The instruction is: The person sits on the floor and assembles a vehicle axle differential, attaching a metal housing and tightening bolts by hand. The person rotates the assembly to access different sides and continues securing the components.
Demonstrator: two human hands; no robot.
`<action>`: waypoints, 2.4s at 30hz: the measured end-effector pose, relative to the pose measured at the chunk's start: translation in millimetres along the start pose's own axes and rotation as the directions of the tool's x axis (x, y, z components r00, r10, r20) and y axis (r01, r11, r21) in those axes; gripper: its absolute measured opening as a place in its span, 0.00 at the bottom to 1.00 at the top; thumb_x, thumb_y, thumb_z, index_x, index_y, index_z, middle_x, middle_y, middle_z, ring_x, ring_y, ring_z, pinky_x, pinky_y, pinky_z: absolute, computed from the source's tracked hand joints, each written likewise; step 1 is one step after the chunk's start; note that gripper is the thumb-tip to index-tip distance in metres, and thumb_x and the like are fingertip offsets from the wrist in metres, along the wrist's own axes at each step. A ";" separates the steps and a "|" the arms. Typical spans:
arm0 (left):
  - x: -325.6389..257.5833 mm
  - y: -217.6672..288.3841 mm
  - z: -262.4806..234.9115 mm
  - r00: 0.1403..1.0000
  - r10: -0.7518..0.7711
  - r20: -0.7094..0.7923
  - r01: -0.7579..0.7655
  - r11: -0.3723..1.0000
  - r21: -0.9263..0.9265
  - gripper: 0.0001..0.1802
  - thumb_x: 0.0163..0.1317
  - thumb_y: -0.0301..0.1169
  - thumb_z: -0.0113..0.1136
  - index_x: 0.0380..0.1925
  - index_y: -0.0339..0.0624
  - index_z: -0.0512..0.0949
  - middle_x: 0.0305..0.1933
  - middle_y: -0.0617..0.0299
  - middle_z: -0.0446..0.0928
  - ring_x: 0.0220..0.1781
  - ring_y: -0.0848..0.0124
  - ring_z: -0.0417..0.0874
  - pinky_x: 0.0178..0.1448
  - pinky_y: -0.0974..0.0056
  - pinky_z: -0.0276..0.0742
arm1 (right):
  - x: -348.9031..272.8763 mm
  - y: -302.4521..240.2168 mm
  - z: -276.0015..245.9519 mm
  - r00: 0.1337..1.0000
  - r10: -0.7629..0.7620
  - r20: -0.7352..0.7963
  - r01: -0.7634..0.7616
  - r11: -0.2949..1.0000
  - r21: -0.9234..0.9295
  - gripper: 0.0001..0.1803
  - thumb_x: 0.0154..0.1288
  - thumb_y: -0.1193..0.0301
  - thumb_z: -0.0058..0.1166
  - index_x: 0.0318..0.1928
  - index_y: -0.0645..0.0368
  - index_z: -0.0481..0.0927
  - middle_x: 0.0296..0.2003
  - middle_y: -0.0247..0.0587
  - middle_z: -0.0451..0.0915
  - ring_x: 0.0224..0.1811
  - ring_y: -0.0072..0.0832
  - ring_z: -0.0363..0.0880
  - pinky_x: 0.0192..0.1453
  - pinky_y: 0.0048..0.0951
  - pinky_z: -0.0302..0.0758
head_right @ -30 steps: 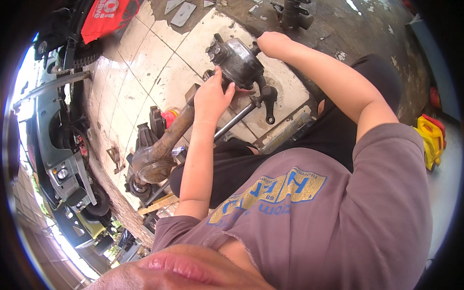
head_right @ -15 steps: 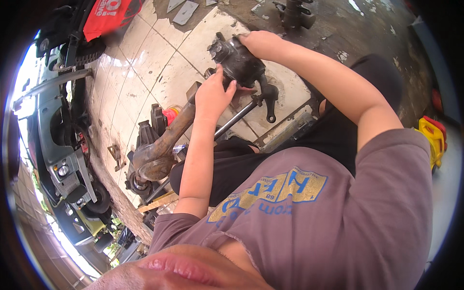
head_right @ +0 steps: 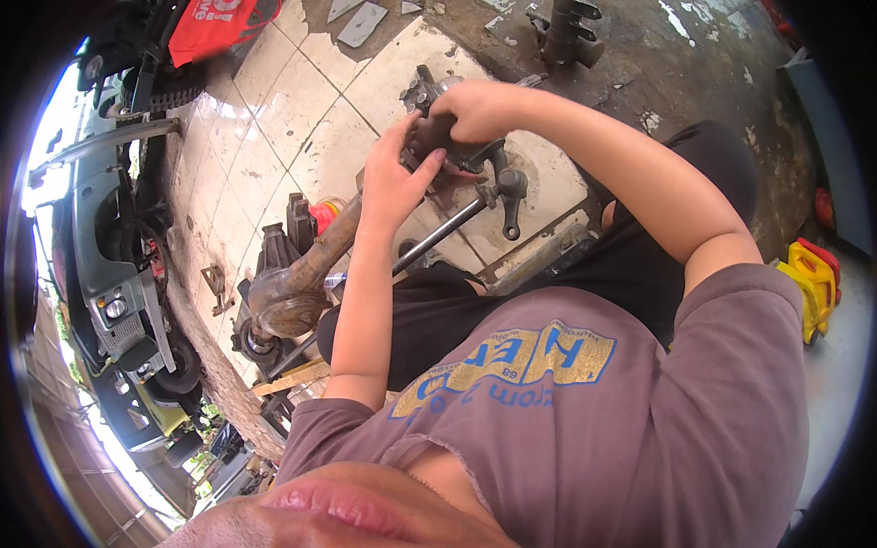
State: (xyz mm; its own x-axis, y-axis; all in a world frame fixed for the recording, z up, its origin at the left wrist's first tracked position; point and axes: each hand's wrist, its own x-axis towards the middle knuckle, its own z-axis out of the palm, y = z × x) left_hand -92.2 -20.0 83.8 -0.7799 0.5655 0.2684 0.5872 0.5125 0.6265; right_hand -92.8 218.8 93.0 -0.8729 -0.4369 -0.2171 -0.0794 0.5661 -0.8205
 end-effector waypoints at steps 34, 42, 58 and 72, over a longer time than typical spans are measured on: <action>-6.9 -26.3 13.9 0.873 -0.445 0.201 0.485 0.750 -0.449 0.14 0.70 0.33 0.78 0.41 0.34 0.83 0.37 0.57 0.88 0.39 0.77 0.85 0.46 0.66 0.82 | -15.7 6.8 13.3 0.994 0.101 -0.041 -0.062 0.833 0.549 0.17 0.71 0.69 0.72 0.56 0.64 0.90 0.45 0.36 0.92 0.46 0.19 0.83 0.57 0.30 0.81; 0.0 5.5 -1.7 0.918 -0.335 0.213 0.349 0.937 -0.031 0.15 0.65 0.38 0.79 0.41 0.40 0.85 0.38 0.57 0.88 0.41 0.59 0.93 0.45 0.57 0.85 | -12.2 22.3 2.4 0.982 -0.137 -0.134 0.128 0.989 -0.070 0.12 0.69 0.67 0.68 0.49 0.57 0.93 0.40 0.54 0.89 0.40 0.53 0.86 0.48 0.45 0.82; -18.9 -32.4 24.8 0.980 -0.191 -0.055 0.199 0.949 0.243 0.18 0.69 0.41 0.70 0.55 0.49 0.83 0.47 0.60 0.89 0.47 0.55 0.91 0.51 0.51 0.87 | 14.3 69.7 38.4 0.913 -0.267 -0.309 0.018 0.783 -0.622 0.30 0.69 0.72 0.57 0.72 0.63 0.80 0.72 0.56 0.79 0.71 0.53 0.81 0.77 0.44 0.76; -18.6 -35.5 25.8 0.975 -0.222 0.030 0.202 0.928 0.314 0.12 0.69 0.38 0.67 0.48 0.46 0.86 0.39 0.57 0.89 0.44 0.55 0.92 0.48 0.50 0.88 | 25.5 37.3 26.3 0.963 -0.123 -0.239 -0.010 0.873 -0.488 0.29 0.71 0.65 0.51 0.66 0.69 0.83 0.70 0.65 0.79 0.68 0.57 0.83 0.74 0.44 0.78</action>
State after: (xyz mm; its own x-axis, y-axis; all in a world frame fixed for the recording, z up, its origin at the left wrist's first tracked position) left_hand -93.0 -32.1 37.7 -0.8839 0.4566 0.1006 0.4556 0.7926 0.4052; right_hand -105.4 210.4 42.9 -0.9461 -0.3234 0.0181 -0.2957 0.8396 -0.4557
